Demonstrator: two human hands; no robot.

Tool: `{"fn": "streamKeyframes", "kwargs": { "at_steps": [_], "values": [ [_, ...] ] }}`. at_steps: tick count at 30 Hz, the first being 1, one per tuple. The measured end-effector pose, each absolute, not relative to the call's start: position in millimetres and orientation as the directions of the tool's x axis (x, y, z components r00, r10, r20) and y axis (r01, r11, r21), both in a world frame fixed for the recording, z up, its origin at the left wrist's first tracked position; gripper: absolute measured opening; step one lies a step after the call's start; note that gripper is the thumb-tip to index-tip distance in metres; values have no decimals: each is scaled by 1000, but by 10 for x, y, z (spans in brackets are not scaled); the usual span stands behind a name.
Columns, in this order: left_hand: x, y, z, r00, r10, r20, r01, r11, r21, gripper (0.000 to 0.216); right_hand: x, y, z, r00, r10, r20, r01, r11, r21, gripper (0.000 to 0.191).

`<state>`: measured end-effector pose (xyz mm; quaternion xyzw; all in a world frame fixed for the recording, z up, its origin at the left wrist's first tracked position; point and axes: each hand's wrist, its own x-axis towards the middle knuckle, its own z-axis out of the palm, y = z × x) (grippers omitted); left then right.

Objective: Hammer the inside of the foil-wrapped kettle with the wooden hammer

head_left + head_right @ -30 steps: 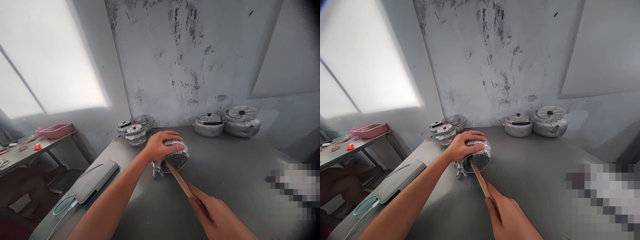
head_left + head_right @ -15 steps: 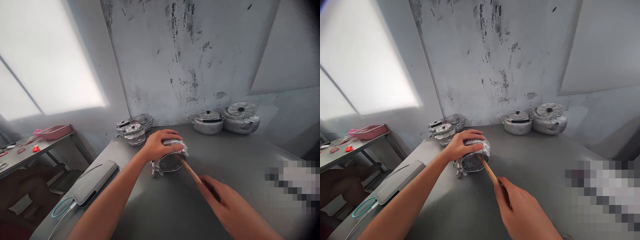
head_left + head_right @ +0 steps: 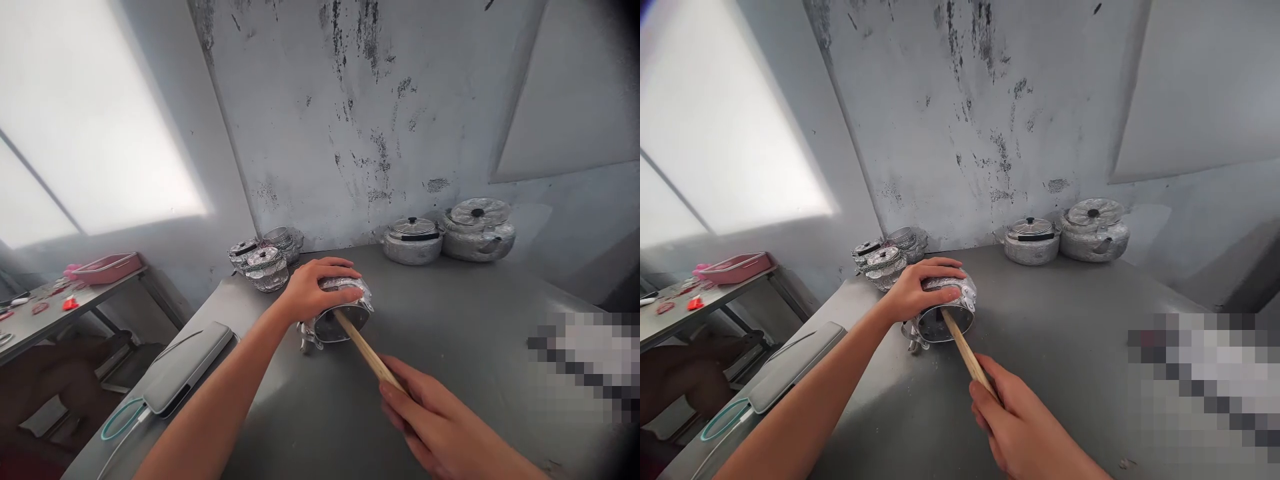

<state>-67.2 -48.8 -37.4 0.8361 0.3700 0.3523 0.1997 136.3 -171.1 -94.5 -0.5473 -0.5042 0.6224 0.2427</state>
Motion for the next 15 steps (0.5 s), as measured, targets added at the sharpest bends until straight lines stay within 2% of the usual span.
{"fn": "streamKeyframes", "kwargs": {
  "at_steps": [2, 5, 12, 15],
  "values": [
    [-671, -489, -372, 479, 755, 447, 477, -652, 590, 30, 1340, -1727, -921, -288, 824, -487, 189, -450, -873, 38],
    [-672, -487, -371, 482, 751, 451, 481, -657, 580, 30, 1310, -1732, -940, -311, 812, -493, 140, -474, -869, 37],
    [-675, -479, -378, 481, 747, 458, 475, -661, 581, 31, 1335, -1712, -971, -349, 798, -492, 350, -376, -858, 33],
    [-681, -479, -375, 478, 753, 453, 476, -655, 587, 31, 1367, -1728, -942, -386, 798, -463, 333, -348, -877, 25]
  ]
}}
